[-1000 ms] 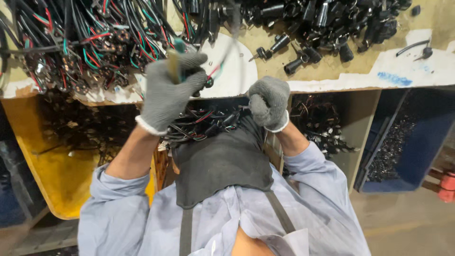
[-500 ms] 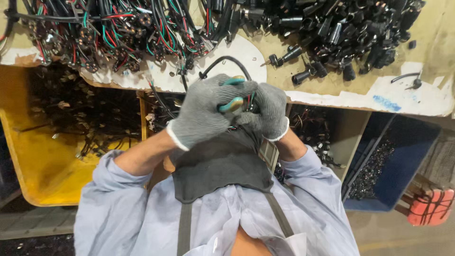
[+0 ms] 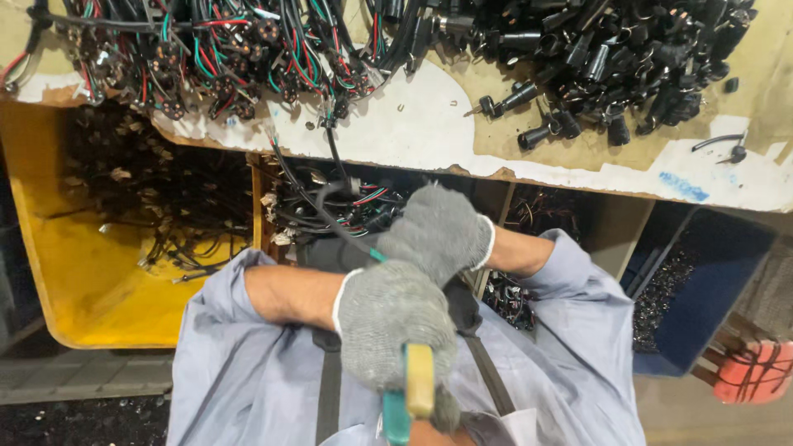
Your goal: The person sits at a workbench wearing gloves and uses pliers to strip insulation from the ends of black electrical cords, pulling the stripped wires free from piles of plugs and connectors. They repeatedly pick up a cord, cut and pull the insulation off with the pliers, and set the processed wires aside on the bench.
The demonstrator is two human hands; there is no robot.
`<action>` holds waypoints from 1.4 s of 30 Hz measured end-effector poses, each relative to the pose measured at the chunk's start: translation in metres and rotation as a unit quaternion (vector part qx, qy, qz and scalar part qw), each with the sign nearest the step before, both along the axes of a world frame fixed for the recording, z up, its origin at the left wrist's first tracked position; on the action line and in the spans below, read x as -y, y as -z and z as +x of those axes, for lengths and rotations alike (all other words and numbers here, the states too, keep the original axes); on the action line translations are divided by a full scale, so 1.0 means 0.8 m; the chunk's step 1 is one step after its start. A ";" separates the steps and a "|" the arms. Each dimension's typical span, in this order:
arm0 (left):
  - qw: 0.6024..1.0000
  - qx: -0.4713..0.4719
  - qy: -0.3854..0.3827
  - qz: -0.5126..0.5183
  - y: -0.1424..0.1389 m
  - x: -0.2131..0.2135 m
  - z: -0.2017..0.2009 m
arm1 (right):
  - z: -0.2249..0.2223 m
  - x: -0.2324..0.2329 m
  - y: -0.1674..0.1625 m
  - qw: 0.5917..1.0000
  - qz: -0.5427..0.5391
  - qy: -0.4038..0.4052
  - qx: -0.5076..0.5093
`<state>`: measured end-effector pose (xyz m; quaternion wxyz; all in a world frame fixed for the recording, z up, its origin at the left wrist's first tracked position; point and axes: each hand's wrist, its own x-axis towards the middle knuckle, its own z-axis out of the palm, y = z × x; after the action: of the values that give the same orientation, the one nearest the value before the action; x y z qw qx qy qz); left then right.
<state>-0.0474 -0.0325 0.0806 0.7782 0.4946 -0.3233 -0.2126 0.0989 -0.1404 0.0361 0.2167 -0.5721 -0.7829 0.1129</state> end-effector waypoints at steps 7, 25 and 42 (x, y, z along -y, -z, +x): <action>0.400 0.132 -0.641 0.642 0.031 -0.145 0.076 | 0.023 -0.035 -0.017 0.993 -0.084 0.049 -0.067; 0.584 -0.069 -0.597 0.546 0.123 -0.072 0.068 | 0.111 -0.075 0.018 0.858 0.087 0.488 -0.131; 0.642 -0.099 -0.558 0.516 0.087 -0.080 0.091 | 0.042 0.000 -0.015 0.919 0.118 0.310 -0.214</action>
<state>0.0252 0.0312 0.0114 0.3956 0.8784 0.2552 0.0819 0.1328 -0.1402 0.0482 0.4691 -0.7189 -0.5086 0.0663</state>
